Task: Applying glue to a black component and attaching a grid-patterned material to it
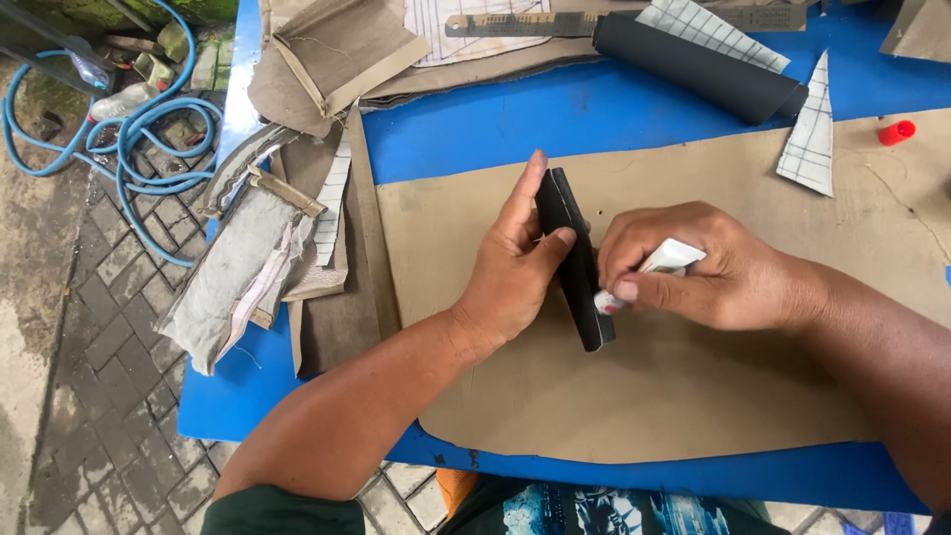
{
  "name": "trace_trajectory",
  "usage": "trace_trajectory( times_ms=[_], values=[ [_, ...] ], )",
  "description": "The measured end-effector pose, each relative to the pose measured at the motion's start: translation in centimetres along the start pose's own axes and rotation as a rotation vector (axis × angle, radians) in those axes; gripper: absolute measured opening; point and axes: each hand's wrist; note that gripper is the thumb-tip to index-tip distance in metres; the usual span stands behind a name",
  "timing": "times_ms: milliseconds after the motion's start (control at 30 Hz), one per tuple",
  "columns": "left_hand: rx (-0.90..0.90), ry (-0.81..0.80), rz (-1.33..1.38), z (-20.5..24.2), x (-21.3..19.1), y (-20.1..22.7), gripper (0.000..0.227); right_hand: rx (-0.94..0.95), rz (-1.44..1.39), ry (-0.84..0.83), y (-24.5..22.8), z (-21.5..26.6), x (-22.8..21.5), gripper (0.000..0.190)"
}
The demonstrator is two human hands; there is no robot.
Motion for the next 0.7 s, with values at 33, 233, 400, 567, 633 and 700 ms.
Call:
trace_trajectory(
  times_ms=[33,233,400,567,633,700],
  values=[
    [0.0,0.0,0.001,-0.1,0.0,-0.1,0.079,0.001,0.0,0.0,-0.1,0.0,0.0,0.01],
    [-0.044,0.018,0.15,-0.4,0.0,-0.5,0.083,0.131,-0.215,-0.192,-0.6,0.1,-0.6,0.019],
    [0.037,-0.115,-0.09,0.1,0.0,-0.3,0.077,0.144,-0.195,0.478,3.1,0.3,-0.3,0.017],
    [0.092,-0.186,-0.047,0.2,0.1,-0.8,0.075,0.035,-0.12,0.494,3.6,0.3,-0.1,0.018],
    [0.107,-0.198,-0.05,0.1,0.1,-0.9,0.075,-0.006,-0.093,0.489,3.8,0.2,0.0,0.018],
    [0.125,-0.209,-0.051,0.1,0.0,-1.0,0.075,0.002,-0.098,0.485,3.9,0.2,0.1,0.017]
  ],
)
Point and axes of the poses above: each hand's wrist, its own z-axis away from the middle knuckle, its own x-axis out of the palm, y = z × x, and after that the axes turned 9 degrees about x, right-handed
